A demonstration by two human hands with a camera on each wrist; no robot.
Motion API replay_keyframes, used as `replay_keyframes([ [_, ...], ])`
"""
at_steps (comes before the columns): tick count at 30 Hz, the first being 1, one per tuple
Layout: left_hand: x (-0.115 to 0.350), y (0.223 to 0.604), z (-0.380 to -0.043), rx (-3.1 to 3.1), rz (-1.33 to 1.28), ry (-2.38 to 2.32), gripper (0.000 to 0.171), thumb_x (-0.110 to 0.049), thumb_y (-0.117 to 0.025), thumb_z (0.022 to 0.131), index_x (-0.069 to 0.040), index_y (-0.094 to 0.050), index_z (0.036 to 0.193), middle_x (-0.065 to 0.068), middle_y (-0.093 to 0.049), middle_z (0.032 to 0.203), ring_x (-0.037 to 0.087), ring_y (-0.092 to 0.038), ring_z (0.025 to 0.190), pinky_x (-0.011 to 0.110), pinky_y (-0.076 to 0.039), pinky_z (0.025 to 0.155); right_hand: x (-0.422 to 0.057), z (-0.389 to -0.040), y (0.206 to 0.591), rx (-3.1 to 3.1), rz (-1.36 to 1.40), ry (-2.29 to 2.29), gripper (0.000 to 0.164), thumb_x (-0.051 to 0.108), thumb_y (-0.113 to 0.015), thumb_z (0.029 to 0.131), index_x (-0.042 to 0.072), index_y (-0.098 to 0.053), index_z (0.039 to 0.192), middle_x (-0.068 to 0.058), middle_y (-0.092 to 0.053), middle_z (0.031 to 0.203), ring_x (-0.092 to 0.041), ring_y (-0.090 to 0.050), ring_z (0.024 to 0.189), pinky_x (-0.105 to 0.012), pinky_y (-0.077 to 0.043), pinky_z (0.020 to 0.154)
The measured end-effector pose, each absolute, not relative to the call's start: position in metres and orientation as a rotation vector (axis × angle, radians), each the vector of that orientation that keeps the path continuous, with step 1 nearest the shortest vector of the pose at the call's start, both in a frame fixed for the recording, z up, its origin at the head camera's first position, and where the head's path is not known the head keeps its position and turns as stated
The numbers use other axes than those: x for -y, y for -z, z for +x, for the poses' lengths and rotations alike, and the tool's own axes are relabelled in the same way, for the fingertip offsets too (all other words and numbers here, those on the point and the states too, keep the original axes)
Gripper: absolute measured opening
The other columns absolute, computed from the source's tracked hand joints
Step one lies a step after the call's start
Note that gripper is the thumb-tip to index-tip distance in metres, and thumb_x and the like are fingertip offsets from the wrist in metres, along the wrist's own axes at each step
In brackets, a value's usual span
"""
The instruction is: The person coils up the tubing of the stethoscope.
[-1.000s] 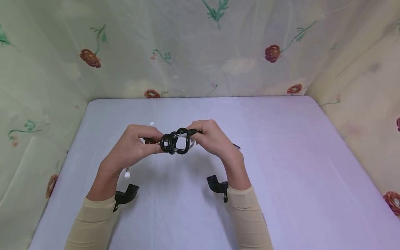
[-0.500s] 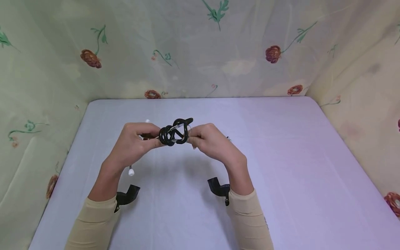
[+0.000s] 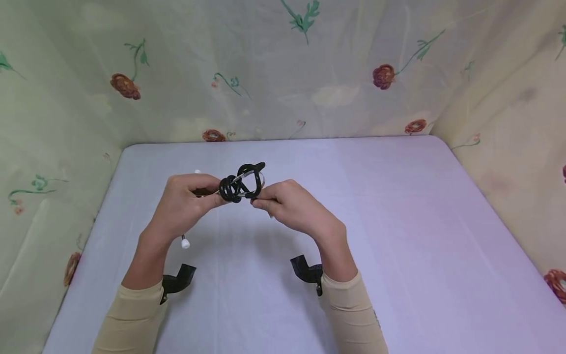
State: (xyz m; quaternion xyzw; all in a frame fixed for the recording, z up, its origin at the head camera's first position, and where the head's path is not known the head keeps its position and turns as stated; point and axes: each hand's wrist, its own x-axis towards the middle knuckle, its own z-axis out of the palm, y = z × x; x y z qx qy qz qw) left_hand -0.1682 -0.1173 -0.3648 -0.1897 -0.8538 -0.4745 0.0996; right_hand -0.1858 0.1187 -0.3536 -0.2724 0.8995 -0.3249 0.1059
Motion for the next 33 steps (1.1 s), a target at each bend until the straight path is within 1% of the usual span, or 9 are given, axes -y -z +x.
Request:
replay_keyframes([
  [7,0.1176,0.3656,-0.1711,2.552,-0.512,1.354,0.013,-0.021,-0.074,0.076,-0.033,-0.071,0.08,-0.019,-0.068,0.075,0.002,-0.06,0.068,0.027,-0.048,0.062,-0.1166,-0.1863,0.3525,-2.658,-0.856,0.933,0.013,0.027,-0.06,0.09,0.023,-0.072,0.093,0.007,-0.062,0.071,-0.011,-0.057,0.067,-0.028,-0.046,0.06],
  [13,0.1164,0.3654,-0.1712,2.554,-0.463,1.295,0.008,-0.022,-0.074,0.076,-0.028,-0.072,0.08,-0.016,-0.068,0.072,0.003,-0.06,0.067,0.028,-0.046,0.061,-0.1148,-0.1846,0.3505,-2.626,-0.854,0.955,0.014,0.026,-0.058,0.091,0.025,-0.07,0.097,0.007,-0.063,0.077,-0.01,-0.053,0.065,-0.027,-0.045,0.058],
  [18,0.1159,0.3659,-0.1723,2.559,-0.43,1.205,0.006,-0.025,-0.075,0.076,-0.027,-0.073,0.08,-0.015,-0.068,0.07,0.004,-0.056,0.062,0.027,-0.043,0.058,-0.1141,-0.1821,0.3487,-2.632,-0.858,0.948,0.011,0.027,-0.059,0.09,0.028,-0.07,0.093,0.008,-0.058,0.07,-0.008,-0.047,0.061,-0.025,-0.042,0.056],
  [21,0.1163,0.3665,-0.1736,2.562,-0.411,1.148,0.004,-0.028,-0.074,0.076,-0.027,-0.073,0.08,-0.015,-0.066,0.067,0.005,-0.052,0.058,0.027,-0.039,0.055,-0.1136,-0.1813,0.3479,-2.643,-0.864,0.939,0.01,0.026,-0.06,0.089,0.028,-0.07,0.091,0.008,-0.057,0.069,-0.008,-0.046,0.06,-0.025,-0.041,0.055],
  [24,0.1165,0.3678,-0.1749,2.571,-0.395,1.1,0.004,-0.03,-0.074,0.076,-0.027,-0.073,0.079,-0.016,-0.065,0.065,0.007,-0.048,0.055,0.027,-0.036,0.052,-0.1138,-0.1808,0.3472,-2.662,-0.88,0.926,0.011,0.025,-0.061,0.089,0.027,-0.07,0.093,0.009,-0.062,0.075,-0.008,-0.048,0.063,-0.026,-0.043,0.058],
  [29,0.1172,0.3695,-0.1759,2.577,-0.377,1.043,0.007,-0.034,-0.074,0.076,-0.027,-0.072,0.078,-0.015,-0.063,0.063,0.007,-0.045,0.053,0.027,-0.033,0.05,-0.1141,-0.1797,0.3461,-2.689,-0.888,0.912,0.011,0.024,-0.061,0.089,0.027,-0.07,0.094,0.01,-0.064,0.08,-0.008,-0.05,0.066,-0.026,-0.043,0.062],
  [33,0.1179,0.3711,-0.1771,2.584,-0.352,1.023,0.005,-0.032,-0.074,0.075,-0.027,-0.072,0.077,-0.015,-0.063,0.062,0.008,-0.044,0.051,0.027,-0.032,0.049,-0.1136,-0.1786,0.345,-2.701,-0.901,0.906,0.013,0.023,-0.061,0.089,0.025,-0.071,0.097,0.011,-0.067,0.085,-0.007,-0.053,0.069,-0.026,-0.045,0.065],
])
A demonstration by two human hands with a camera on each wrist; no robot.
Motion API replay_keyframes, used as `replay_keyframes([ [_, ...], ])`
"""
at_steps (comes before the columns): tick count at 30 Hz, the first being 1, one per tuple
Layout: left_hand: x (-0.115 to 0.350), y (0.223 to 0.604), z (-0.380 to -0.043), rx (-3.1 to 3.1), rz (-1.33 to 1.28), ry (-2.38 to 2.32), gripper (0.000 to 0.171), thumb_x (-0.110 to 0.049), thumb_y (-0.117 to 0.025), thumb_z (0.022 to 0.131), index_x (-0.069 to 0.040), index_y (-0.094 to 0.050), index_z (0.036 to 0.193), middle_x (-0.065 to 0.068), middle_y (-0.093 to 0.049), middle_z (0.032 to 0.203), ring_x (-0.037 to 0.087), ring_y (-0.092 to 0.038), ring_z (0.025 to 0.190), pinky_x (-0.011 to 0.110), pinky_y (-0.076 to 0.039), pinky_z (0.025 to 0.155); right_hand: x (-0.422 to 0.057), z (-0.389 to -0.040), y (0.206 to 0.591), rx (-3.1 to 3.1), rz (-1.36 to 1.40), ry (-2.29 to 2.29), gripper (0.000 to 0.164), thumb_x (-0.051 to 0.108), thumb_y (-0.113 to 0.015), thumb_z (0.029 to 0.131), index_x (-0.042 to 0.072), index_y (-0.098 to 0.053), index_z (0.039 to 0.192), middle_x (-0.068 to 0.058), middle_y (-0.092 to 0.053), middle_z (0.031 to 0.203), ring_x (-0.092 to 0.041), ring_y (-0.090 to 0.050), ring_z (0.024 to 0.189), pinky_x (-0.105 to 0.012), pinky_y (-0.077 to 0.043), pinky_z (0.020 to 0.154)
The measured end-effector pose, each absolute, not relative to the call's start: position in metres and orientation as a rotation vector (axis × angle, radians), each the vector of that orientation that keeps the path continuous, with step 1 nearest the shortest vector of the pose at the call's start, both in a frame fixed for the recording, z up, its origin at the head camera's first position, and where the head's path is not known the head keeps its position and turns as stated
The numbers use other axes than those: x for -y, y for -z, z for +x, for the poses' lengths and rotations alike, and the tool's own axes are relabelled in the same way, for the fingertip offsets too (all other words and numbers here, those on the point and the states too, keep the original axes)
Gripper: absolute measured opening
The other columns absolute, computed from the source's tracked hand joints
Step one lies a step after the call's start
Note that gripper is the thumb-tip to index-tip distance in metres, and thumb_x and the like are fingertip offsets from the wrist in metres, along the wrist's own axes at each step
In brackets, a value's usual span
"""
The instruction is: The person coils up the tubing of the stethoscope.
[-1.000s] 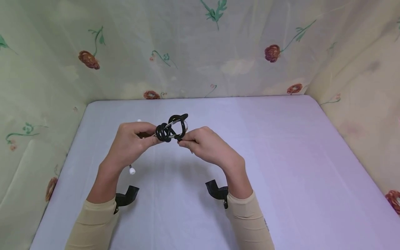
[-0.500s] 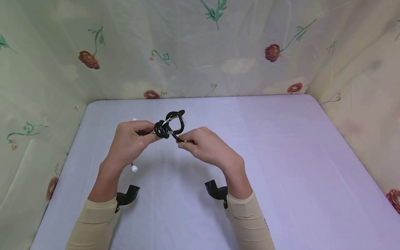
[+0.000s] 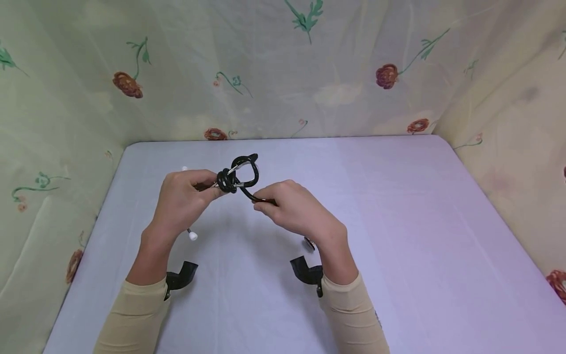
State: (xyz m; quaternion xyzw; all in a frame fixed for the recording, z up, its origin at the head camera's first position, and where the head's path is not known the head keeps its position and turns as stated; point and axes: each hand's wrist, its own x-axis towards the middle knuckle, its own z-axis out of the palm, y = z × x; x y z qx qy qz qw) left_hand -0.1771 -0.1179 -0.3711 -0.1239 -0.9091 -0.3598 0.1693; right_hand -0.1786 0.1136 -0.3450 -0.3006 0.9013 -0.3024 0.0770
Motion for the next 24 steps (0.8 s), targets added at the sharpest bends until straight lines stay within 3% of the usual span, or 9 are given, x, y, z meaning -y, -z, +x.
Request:
replay_keyframes([
  [4,0.1172,0.373,-0.1792,2.611,-0.327,1.011,0.005,-0.031,-0.074,0.076,-0.027,-0.072,0.078,-0.013,-0.064,0.062,0.009,-0.045,0.051,0.027,-0.031,0.049,-0.1139,-0.1782,0.3445,-2.722,-0.929,0.885,0.014,0.022,-0.061,0.089,0.023,-0.071,0.098,0.009,-0.069,0.089,-0.007,-0.054,0.07,-0.026,-0.046,0.065],
  [15,0.1184,0.3782,-0.1802,2.627,-0.253,0.945,0.011,-0.036,-0.075,0.074,-0.026,-0.071,0.074,-0.01,-0.057,0.054,0.011,-0.042,0.05,0.027,-0.029,0.047,-0.1121,-0.1733,0.3413,-2.747,-0.941,0.877,0.009,0.021,-0.062,0.088,0.027,-0.07,0.089,0.012,-0.063,0.077,-0.006,-0.05,0.063,-0.024,-0.043,0.059],
  [24,0.1198,0.3781,-0.1807,2.642,-0.245,0.91,0.011,-0.034,-0.077,0.071,-0.026,-0.07,0.074,-0.009,-0.054,0.053,0.011,-0.04,0.05,0.026,-0.026,0.045,-0.1127,-0.1724,0.338,-2.752,-0.947,0.861,0.015,0.018,-0.063,0.087,0.02,-0.071,0.099,0.006,-0.07,0.092,-0.006,-0.058,0.073,-0.025,-0.048,0.068],
])
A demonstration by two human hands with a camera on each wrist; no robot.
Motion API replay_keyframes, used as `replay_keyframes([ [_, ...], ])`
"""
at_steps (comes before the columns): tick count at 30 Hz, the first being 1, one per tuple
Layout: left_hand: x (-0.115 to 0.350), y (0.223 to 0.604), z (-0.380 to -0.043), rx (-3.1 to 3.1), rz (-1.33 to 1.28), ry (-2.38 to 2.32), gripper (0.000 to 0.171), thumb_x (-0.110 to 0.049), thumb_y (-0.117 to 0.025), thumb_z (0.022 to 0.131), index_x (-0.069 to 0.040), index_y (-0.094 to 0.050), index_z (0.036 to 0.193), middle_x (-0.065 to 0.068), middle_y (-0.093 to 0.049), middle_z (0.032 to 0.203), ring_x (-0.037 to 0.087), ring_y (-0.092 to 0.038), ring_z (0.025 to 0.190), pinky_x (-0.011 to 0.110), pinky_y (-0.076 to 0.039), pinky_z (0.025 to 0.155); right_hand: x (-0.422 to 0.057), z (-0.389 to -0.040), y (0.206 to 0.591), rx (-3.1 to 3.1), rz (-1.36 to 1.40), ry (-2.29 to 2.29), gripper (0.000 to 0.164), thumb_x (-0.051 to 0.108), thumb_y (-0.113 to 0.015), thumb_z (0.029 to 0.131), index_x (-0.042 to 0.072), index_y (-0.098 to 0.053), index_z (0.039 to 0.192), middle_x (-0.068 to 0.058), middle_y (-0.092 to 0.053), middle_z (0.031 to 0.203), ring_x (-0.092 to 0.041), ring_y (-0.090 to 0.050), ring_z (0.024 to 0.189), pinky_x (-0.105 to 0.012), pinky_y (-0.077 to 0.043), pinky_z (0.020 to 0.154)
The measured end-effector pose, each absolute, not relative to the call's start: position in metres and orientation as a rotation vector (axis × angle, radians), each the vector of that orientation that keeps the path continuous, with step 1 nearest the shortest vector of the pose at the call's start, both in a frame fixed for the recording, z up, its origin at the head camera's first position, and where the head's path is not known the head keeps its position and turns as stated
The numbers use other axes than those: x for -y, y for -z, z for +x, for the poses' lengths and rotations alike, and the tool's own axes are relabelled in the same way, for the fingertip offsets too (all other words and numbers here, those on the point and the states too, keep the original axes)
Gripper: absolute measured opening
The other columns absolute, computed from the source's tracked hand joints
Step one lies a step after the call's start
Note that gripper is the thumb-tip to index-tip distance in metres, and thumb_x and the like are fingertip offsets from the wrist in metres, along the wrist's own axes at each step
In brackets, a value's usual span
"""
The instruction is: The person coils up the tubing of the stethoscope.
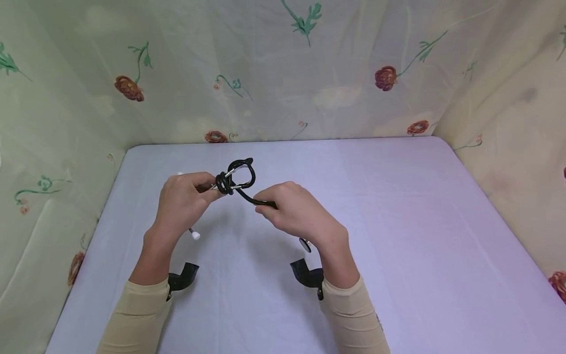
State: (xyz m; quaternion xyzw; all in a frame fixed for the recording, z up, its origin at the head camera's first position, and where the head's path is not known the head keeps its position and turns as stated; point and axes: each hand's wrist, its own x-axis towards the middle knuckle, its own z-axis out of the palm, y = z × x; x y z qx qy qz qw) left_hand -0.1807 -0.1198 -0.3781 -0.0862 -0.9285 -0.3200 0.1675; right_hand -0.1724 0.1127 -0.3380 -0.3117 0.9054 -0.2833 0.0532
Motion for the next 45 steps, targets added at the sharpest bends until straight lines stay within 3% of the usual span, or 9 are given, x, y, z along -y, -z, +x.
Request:
replay_keyframes([
  [8,0.122,0.379,-0.181,2.657,-0.235,0.867,0.014,-0.037,-0.077,0.071,-0.026,-0.069,0.071,-0.008,-0.051,0.052,0.011,-0.038,0.05,0.026,-0.022,0.044,-0.112,-0.17,0.337,-2.769,-0.993,0.871,0.012,0.017,-0.064,0.086,0.022,-0.071,0.094,0.009,-0.069,0.087,-0.005,-0.056,0.07,-0.024,-0.047,0.066],
  [16,0.119,0.38,-0.18,2.776,-0.255,0.826,0.01,-0.032,-0.077,0.073,-0.026,-0.071,0.079,-0.01,-0.066,0.064,0.01,-0.049,0.055,0.026,-0.032,0.046,-0.116,-0.167,0.333,-2.816,-1.036,0.87,0.01,0.015,-0.065,0.085,0.023,-0.07,0.089,0.013,-0.065,0.079,-0.005,-0.052,0.065,-0.023,-0.046,0.062],
  [32,0.115,0.385,-0.181,2.88,-0.3,0.739,0.01,-0.03,-0.077,0.073,-0.028,-0.068,0.071,-0.011,-0.065,0.064,0.01,-0.051,0.057,0.027,-0.036,0.046,-0.12,-0.159,0.325,-2.828,-0.992,0.817,0.01,0.013,-0.066,0.083,0.023,-0.069,0.085,0.014,-0.062,0.074,-0.005,-0.05,0.062,-0.022,-0.045,0.059],
  [39,0.11,0.383,-0.178,2.976,-0.515,0.745,0.011,-0.03,-0.077,0.073,-0.032,-0.066,0.071,-0.016,-0.062,0.063,0.007,-0.05,0.059,0.025,-0.036,0.051,-0.128,-0.159,0.322,-2.862,-1.084,0.91,0.007,0.016,-0.068,0.083,0.02,-0.07,0.088,0.011,-0.067,0.082,-0.002,-0.055,0.069,-0.021,-0.047,0.064],
  [45,0.108,0.383,-0.176,2.941,-0.772,0.746,0.019,-0.025,-0.075,0.075,-0.032,-0.061,0.065,-0.02,-0.058,0.06,0.002,-0.048,0.056,0.021,-0.036,0.052,-0.133,-0.163,0.323,-2.934,-1.172,0.994,0.006,0.017,-0.07,0.081,0.02,-0.07,0.086,0.014,-0.063,0.078,-0.001,-0.052,0.067,-0.019,-0.044,0.061],
])
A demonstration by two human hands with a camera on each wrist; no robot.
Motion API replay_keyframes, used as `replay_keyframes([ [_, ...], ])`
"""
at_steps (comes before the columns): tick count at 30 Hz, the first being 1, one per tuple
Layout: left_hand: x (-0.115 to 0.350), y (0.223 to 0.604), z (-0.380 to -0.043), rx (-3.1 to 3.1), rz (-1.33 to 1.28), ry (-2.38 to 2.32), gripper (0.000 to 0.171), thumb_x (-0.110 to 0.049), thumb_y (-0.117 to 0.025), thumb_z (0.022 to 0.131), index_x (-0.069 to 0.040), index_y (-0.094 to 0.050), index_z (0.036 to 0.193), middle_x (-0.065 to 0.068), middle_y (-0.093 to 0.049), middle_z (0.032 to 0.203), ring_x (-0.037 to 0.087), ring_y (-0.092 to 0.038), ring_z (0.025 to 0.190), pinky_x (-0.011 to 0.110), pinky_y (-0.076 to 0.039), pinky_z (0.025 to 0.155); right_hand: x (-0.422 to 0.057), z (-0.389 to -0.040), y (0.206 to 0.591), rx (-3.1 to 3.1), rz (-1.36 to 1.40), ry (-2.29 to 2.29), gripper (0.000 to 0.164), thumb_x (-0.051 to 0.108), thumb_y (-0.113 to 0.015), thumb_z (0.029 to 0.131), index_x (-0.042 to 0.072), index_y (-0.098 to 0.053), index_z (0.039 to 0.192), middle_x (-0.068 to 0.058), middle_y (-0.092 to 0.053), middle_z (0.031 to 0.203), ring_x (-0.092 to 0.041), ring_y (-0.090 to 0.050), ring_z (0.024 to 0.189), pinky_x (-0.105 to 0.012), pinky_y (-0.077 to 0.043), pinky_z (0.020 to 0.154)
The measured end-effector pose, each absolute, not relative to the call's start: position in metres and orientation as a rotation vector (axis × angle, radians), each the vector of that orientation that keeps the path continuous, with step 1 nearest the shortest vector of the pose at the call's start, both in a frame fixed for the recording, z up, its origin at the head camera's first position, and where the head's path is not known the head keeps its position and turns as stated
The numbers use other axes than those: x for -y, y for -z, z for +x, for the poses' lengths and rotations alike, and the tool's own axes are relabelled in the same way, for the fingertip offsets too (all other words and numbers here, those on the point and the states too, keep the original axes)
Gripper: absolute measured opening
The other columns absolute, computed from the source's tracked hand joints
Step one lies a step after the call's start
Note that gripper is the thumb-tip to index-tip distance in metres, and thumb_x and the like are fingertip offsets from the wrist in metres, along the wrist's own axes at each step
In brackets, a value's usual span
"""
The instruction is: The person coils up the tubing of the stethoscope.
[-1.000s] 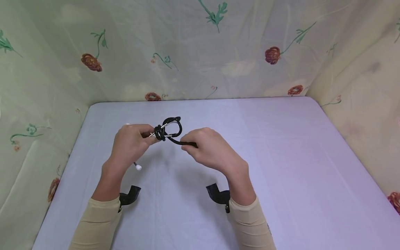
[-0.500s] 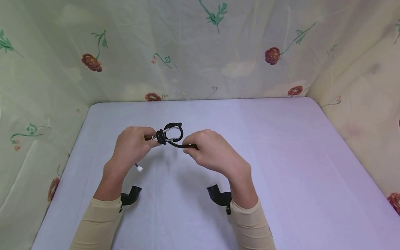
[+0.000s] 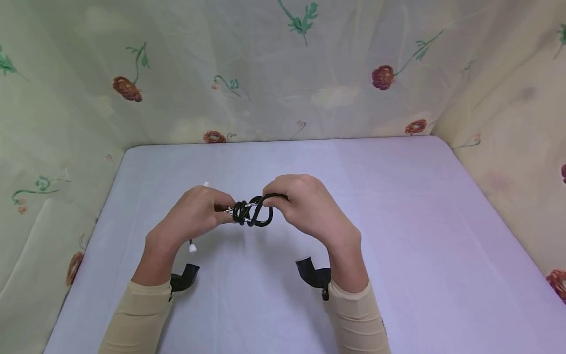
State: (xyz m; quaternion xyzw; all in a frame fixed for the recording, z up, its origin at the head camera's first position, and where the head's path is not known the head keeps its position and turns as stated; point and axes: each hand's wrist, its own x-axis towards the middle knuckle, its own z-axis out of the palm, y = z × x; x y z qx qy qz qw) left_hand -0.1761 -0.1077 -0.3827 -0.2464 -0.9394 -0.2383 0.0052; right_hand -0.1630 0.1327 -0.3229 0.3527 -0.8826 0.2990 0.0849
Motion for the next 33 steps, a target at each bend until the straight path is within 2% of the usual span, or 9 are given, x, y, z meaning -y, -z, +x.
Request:
replay_keyframes([
  [8,0.108,0.379,-0.172,2.837,-0.905,0.759,0.026,-0.02,-0.074,0.075,-0.03,-0.055,0.061,-0.021,-0.053,0.057,-0.001,-0.045,0.055,0.02,-0.035,0.051,-0.134,-0.168,0.323,2.511,1.09,-0.968,0.005,0.019,-0.069,0.081,0.019,-0.07,0.086,0.012,-0.063,0.077,0.0,-0.05,0.066,-0.015,-0.041,0.059],
  [12,0.105,0.375,-0.169,2.785,-0.991,0.808,0.024,-0.021,-0.074,0.075,-0.032,-0.056,0.063,-0.025,-0.053,0.059,-0.003,-0.046,0.056,0.018,-0.038,0.053,-0.137,-0.169,0.326,2.5,1.079,-1.069,0.006,0.019,-0.068,0.082,0.019,-0.071,0.087,0.011,-0.065,0.078,0.001,-0.051,0.066,-0.015,-0.042,0.06],
  [18,0.101,0.37,-0.166,2.739,-1.079,0.902,0.023,-0.023,-0.074,0.076,-0.034,-0.058,0.064,-0.024,-0.049,0.056,-0.002,-0.04,0.053,0.019,-0.036,0.052,-0.14,-0.172,0.328,2.49,1.058,-1.12,0.006,0.02,-0.068,0.081,0.02,-0.071,0.087,0.009,-0.066,0.076,0.001,-0.052,0.066,-0.015,-0.044,0.06],
  [22,0.099,0.368,-0.165,2.727,-1.099,0.949,0.02,-0.024,-0.074,0.076,-0.036,-0.061,0.067,-0.026,-0.05,0.058,-0.003,-0.039,0.051,0.025,-0.045,0.073,-0.14,-0.174,0.329,2.497,1.044,-1.099,0.006,0.021,-0.068,0.081,0.02,-0.071,0.087,0.01,-0.065,0.076,0.001,-0.052,0.065,-0.015,-0.043,0.059],
  [25,0.099,0.367,-0.164,2.716,-1.107,0.991,0.02,-0.023,-0.074,0.076,-0.037,-0.062,0.068,-0.026,-0.05,0.058,-0.003,-0.04,0.05,0.037,-0.041,0.096,-0.141,-0.176,0.331,2.512,1.031,-1.113,0.007,0.021,-0.068,0.081,0.02,-0.071,0.087,0.01,-0.066,0.077,0.001,-0.053,0.066,-0.016,-0.043,0.06],
  [29,0.1,0.365,-0.162,2.698,-1.135,1.048,0.022,-0.019,-0.073,0.077,-0.036,-0.062,0.069,-0.024,-0.049,0.058,-0.003,-0.04,0.05,0.031,-0.044,0.085,-0.142,-0.178,0.333,2.539,1.009,-1.134,0.008,0.022,-0.067,0.082,0.02,-0.072,0.088,0.011,-0.066,0.079,0.001,-0.054,0.067,-0.016,-0.044,0.061],
  [32,0.1,0.364,-0.16,2.666,-1.159,1.119,0.021,-0.014,-0.071,0.077,-0.034,-0.064,0.072,-0.023,-0.053,0.062,-0.002,-0.042,0.052,0.023,-0.042,0.062,-0.143,-0.179,0.333,2.563,0.991,-1.121,0.008,0.023,-0.067,0.082,0.022,-0.072,0.089,0.012,-0.066,0.08,0.0,-0.055,0.069,-0.017,-0.045,0.061],
  [33,0.1,0.363,-0.16,2.653,-1.164,1.145,0.021,-0.013,-0.07,0.077,-0.033,-0.065,0.073,-0.023,-0.056,0.065,-0.002,-0.043,0.053,0.021,-0.042,0.061,-0.143,-0.179,0.333,2.571,0.987,-1.111,0.008,0.023,-0.067,0.082,0.022,-0.071,0.089,0.012,-0.066,0.08,0.0,-0.056,0.069,-0.017,-0.046,0.061],
])
